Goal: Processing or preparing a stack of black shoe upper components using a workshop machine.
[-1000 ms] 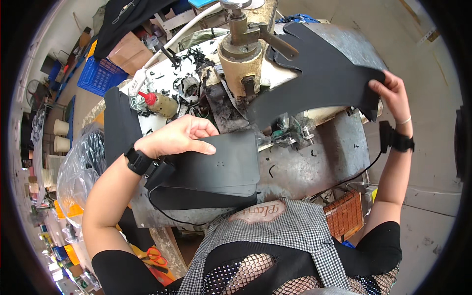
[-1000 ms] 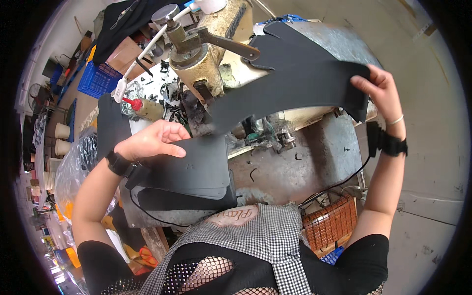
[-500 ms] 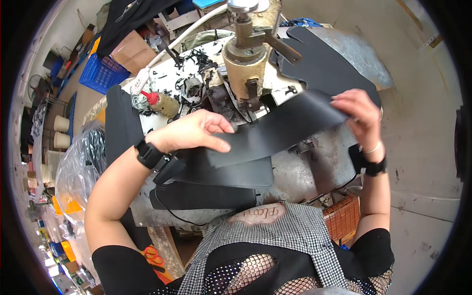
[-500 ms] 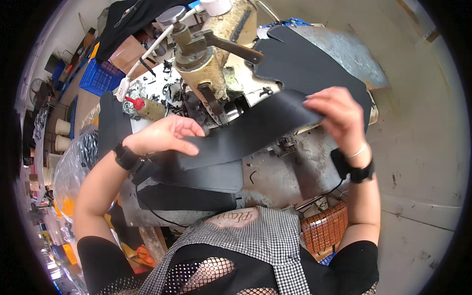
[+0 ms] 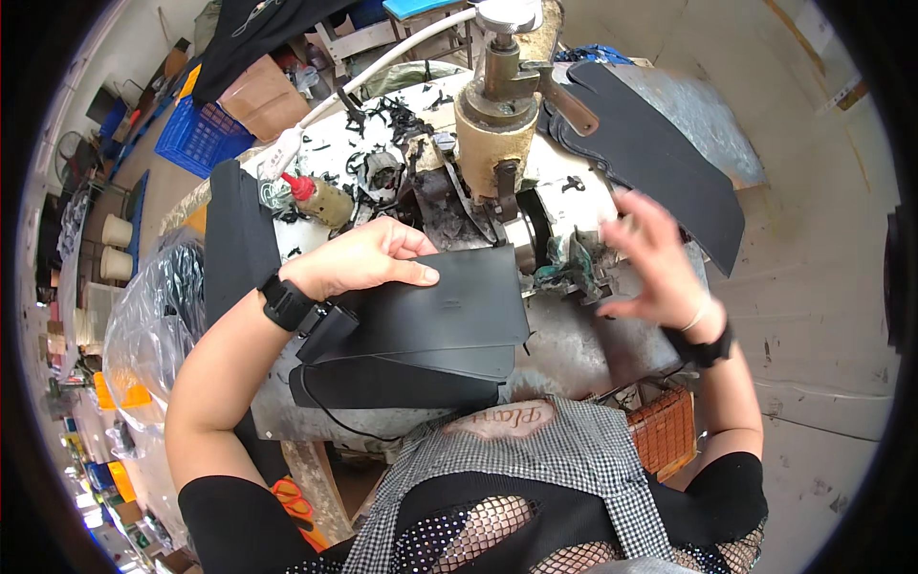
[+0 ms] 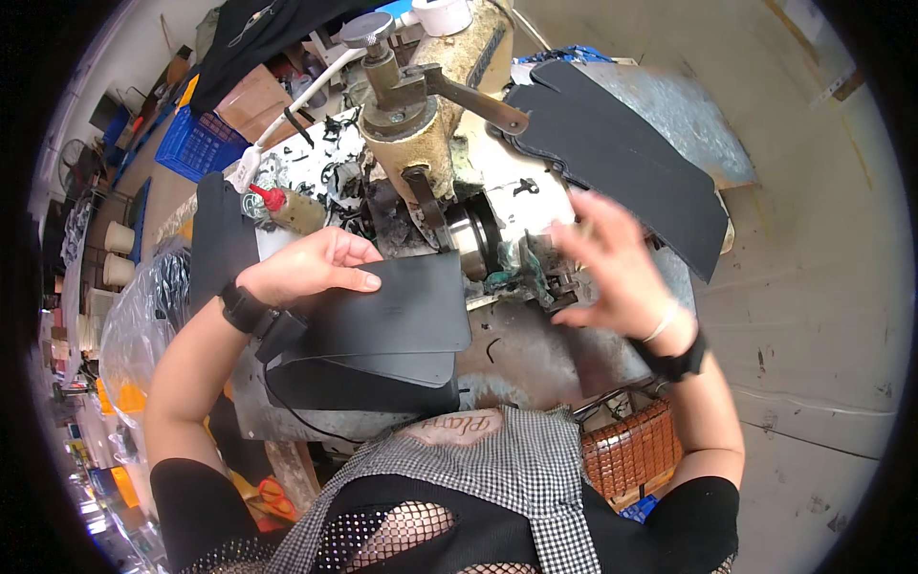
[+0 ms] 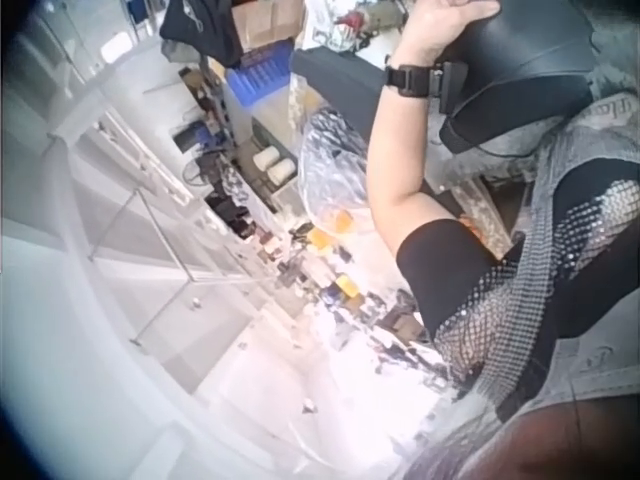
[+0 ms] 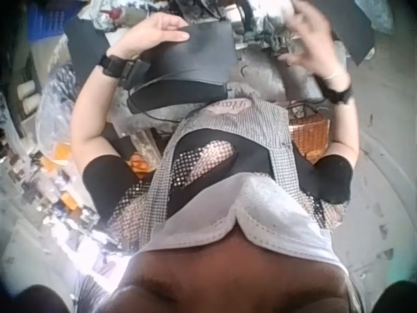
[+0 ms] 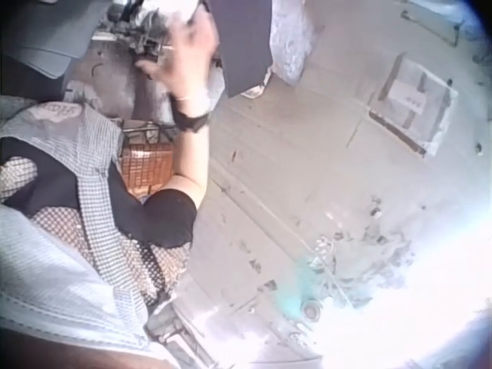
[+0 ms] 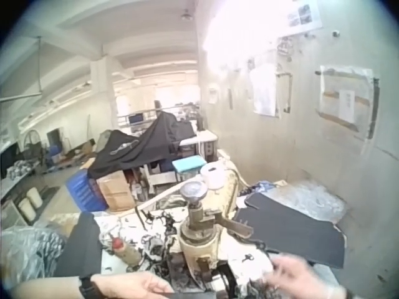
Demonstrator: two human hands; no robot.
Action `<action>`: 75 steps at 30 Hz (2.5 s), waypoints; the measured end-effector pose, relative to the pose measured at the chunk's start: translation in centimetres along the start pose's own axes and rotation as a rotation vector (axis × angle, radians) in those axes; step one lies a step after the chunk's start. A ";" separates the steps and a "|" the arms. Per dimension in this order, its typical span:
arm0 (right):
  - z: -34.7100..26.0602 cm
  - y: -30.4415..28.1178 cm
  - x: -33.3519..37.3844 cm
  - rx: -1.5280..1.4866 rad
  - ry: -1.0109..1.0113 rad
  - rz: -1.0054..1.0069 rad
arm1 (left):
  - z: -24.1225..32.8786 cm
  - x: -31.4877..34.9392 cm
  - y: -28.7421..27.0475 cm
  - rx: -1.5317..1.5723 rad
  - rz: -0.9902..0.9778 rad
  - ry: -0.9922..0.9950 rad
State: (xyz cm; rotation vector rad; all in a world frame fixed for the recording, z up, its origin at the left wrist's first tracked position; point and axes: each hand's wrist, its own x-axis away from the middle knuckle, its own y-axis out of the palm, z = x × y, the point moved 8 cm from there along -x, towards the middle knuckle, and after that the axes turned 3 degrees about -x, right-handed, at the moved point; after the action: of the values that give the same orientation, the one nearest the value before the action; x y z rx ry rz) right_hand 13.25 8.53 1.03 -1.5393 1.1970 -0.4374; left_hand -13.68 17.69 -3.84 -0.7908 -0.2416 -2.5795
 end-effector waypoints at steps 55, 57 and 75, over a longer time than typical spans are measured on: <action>-0.3 -2.7 -0.5 -0.106 0.021 0.132 | 1.1 -0.7 -0.5 -0.124 0.160 0.142; -2.7 0.0 -1.0 0.081 -0.103 -0.011 | 1.2 -1.9 0.2 -0.023 0.134 0.143; 8.5 -5.6 0.0 0.193 0.207 -0.028 | -6.9 5.2 9.3 -1.149 0.362 0.149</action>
State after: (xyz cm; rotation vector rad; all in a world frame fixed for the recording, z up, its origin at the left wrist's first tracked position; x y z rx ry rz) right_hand 22.41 12.39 3.07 -1.3704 1.2527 -0.7237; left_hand -16.81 5.61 -6.19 -0.8440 1.3917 -2.2362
